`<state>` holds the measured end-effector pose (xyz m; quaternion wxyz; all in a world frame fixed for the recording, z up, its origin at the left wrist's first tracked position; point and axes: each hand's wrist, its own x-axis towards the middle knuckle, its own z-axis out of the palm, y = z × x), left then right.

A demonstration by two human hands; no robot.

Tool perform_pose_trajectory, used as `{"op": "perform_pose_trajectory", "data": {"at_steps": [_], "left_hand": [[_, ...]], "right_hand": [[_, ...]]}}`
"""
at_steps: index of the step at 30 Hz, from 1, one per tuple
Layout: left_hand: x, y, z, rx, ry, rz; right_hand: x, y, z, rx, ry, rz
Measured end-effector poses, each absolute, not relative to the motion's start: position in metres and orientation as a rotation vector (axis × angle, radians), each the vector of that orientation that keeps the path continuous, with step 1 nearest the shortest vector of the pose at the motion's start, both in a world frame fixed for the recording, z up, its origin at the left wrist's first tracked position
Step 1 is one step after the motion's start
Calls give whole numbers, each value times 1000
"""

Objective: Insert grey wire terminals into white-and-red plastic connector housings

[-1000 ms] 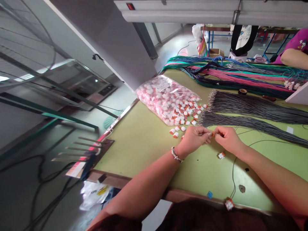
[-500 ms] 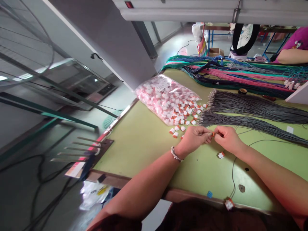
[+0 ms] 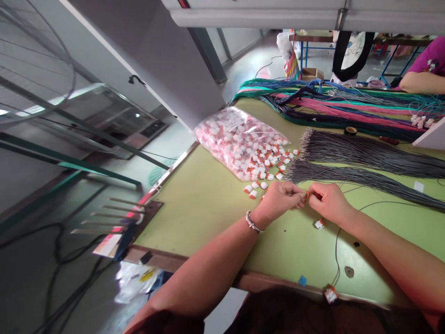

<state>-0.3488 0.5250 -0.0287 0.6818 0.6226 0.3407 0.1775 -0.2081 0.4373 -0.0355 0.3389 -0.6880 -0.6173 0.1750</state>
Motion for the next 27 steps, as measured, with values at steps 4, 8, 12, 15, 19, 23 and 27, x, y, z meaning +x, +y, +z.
{"op": "perform_pose_trajectory", "data": {"at_steps": [4,8,12,15,19,23,27], "left_hand": [[-348,523,-29,1402,775,410],[-347,521,-29,1431,790,442],[-346,520,-32,1458,787,471],[-347,521,-33,1513,766,475],[-352,527,-33,1684,717,564],[-356,533,-33,1692,602,651],[-355,532,-35,1707,560,563]], "right_hand": [[-207,438,-37,-1823,-1644,412],[-207,438,-37,-1842,-1656,396],[-208,437,-35,-1823,-1619,439],[-208,438,-35,-1804,-1572,485],[-207,441,-36,-1776,-1448,601],[-205,442,-36,-1764,-1378,642],[-205,441,-37,-1755,-1409,597]]}}
